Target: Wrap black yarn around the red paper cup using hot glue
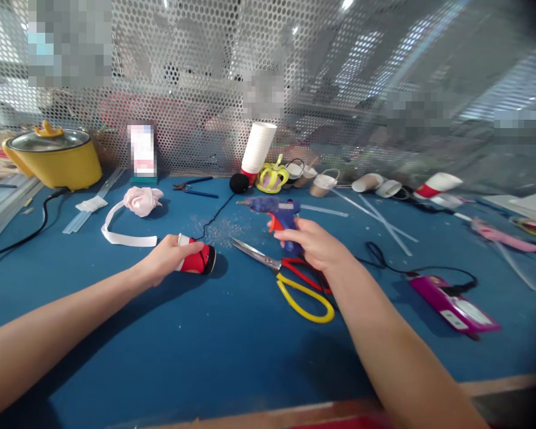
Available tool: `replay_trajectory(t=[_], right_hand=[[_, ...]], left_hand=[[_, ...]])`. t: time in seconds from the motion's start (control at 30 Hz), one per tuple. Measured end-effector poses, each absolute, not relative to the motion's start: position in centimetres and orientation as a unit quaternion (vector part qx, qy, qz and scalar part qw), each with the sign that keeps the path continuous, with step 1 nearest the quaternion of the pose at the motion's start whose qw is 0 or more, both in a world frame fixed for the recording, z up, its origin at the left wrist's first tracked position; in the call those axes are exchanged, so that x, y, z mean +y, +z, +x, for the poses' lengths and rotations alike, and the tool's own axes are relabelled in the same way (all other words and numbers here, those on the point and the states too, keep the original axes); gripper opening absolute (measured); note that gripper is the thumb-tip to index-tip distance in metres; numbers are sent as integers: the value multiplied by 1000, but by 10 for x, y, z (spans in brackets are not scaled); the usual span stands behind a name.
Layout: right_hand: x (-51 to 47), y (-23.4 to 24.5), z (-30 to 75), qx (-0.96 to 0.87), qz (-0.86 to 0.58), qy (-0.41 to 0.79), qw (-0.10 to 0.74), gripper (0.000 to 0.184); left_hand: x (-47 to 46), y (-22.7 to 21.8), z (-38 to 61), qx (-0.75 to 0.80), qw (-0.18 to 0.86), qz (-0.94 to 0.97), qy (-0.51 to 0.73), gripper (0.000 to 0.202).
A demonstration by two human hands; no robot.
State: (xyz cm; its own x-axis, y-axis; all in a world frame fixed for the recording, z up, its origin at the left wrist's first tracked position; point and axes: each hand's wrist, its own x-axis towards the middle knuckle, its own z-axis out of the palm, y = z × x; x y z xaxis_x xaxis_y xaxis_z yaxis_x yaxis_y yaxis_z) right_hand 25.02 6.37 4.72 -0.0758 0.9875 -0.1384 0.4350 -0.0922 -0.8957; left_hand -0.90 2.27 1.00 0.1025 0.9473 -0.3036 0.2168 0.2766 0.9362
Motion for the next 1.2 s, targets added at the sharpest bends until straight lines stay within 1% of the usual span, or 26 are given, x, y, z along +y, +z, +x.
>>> replay_trajectory(t=[0.1, 0.17, 0.37, 0.53, 0.73, 0.97, 1.2], right_hand=[[44, 56, 242, -582, -520, 536, 323, 19], [34, 60, 237, -600, -497, 551, 299, 20], [5, 62, 226, -676, -501, 479, 250, 13], [-11, 52, 218, -705, -569, 378, 193, 21], [-13, 45, 217, -760, -566, 276, 163, 29], [-12, 42, 218, -778, -556, 252, 149, 25], [-13, 36, 220, -780, -532, 269, 193, 19]], left_hand=[[25, 8, -9, 584, 554, 491, 334, 35], [26, 7, -9, 586, 548, 494, 335, 36], [25, 6, -10, 586, 544, 494, 341, 36], [24, 10, -8, 580, 554, 498, 330, 36], [23, 15, -6, 598, 532, 509, 316, 37], [22, 19, -6, 614, 515, 522, 292, 39], [24, 13, -8, 606, 515, 523, 305, 38]])
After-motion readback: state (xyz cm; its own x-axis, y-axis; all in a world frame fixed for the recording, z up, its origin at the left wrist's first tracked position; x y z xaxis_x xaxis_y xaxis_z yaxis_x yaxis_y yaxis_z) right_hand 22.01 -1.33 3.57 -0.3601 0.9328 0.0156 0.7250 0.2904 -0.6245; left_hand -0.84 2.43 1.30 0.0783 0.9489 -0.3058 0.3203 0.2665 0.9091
